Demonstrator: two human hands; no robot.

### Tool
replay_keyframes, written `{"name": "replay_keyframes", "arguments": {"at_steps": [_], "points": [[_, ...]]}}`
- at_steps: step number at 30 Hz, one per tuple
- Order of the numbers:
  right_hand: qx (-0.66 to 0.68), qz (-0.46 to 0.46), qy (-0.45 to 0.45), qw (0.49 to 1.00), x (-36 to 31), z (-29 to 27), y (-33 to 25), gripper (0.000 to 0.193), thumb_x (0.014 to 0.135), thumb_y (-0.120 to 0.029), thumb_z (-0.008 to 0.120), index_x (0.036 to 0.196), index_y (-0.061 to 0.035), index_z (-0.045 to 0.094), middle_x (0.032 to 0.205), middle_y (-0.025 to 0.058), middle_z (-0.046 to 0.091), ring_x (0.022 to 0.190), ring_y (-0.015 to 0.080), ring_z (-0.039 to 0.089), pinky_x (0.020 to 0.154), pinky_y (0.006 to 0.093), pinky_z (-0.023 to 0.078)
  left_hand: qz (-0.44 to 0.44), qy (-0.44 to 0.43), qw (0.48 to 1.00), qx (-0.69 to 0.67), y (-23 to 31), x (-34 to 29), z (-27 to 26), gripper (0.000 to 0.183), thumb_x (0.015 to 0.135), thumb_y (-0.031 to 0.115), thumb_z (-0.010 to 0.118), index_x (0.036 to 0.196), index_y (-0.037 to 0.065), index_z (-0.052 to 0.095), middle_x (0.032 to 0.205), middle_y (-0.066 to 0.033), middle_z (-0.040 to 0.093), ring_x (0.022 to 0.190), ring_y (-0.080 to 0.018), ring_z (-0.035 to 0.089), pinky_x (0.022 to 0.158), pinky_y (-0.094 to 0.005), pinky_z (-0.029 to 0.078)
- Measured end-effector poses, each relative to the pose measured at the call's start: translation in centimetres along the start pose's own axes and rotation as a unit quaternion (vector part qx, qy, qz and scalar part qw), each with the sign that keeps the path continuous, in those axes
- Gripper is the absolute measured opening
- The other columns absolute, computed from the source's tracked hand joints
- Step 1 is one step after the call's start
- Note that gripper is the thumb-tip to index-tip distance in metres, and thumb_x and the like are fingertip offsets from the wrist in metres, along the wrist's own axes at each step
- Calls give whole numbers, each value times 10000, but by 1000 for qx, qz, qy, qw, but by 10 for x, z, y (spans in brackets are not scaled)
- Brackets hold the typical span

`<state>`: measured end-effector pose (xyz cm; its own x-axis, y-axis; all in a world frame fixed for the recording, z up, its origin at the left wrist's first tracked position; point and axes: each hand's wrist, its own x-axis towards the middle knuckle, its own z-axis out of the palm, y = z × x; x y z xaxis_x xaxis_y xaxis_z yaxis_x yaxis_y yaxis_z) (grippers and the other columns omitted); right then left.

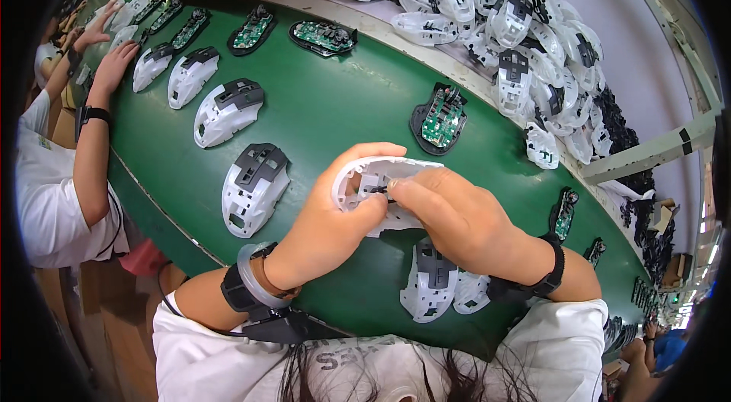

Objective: The person assembles white plastic housings by inserting small black components into them. They repeatedly pick up a housing, insert a component, and place the assembled unit on a green table alongside other completed units. The person also handles green circuit boards, placing them on the table.

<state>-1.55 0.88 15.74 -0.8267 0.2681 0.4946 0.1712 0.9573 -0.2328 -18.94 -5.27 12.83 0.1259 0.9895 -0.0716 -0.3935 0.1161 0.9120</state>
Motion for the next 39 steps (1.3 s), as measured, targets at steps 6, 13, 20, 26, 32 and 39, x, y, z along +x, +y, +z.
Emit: {"name": "replay_keyframes", "arguments": {"at_steps": [6,13,20,26,32,39], "points": [[-38,23,14,999,-8,7,-14,379,717,-45,642,1084,7,563,810,68,561,678,183,561,575,285,482,-4,24,998,65,3,-4,0,384,832,14,594,1206,19,507,1063,-38,590,951,-93,563,839,-246,465],[-14,9,17,1000,-16,4,-10,389,701,-65,685,1068,3,578,899,83,600,803,200,577,693,337,481,29,25,998,58,1,-4,2,444,745,-89,457,1169,13,538,1048,-42,598,906,-79,557,787,-217,458],[216,293,-45,930,-1,-13,-7,597,696,-7,736,1220,-26,450,1153,161,515,1010,354,525,854,405,448,26,14,997,73,3,-6,-1,459,750,-89,452,1193,15,517,1058,-50,598,920,-91,565,808,-225,457],[168,202,36,964,-7,5,-3,611,662,22,730,1203,-19,451,1138,164,503,1050,361,496,874,422,431,-29,30,998,44,6,-5,1,440,769,-74,446,1197,16,494,1045,-78,594,871,-119,603,692,-234,526],[90,102,-1,991,-3,4,1,495,694,-46,663,1154,-68,484,1138,106,524,1069,311,496,893,448,398,-52,58,995,54,3,-5,2,389,796,-64,478,1178,10,506,1024,-74,598,800,-113,614,558,-239,541],[-239,-60,-20,969,-3,7,-20,248,844,-237,549,1074,-144,548,1082,15,594,1201,167,469,998,556,317,7,102,993,57,-3,-4,-1,293,821,-22,557,1111,21,546,962,-45,607,764,-104,605,498,-208,488]]}}
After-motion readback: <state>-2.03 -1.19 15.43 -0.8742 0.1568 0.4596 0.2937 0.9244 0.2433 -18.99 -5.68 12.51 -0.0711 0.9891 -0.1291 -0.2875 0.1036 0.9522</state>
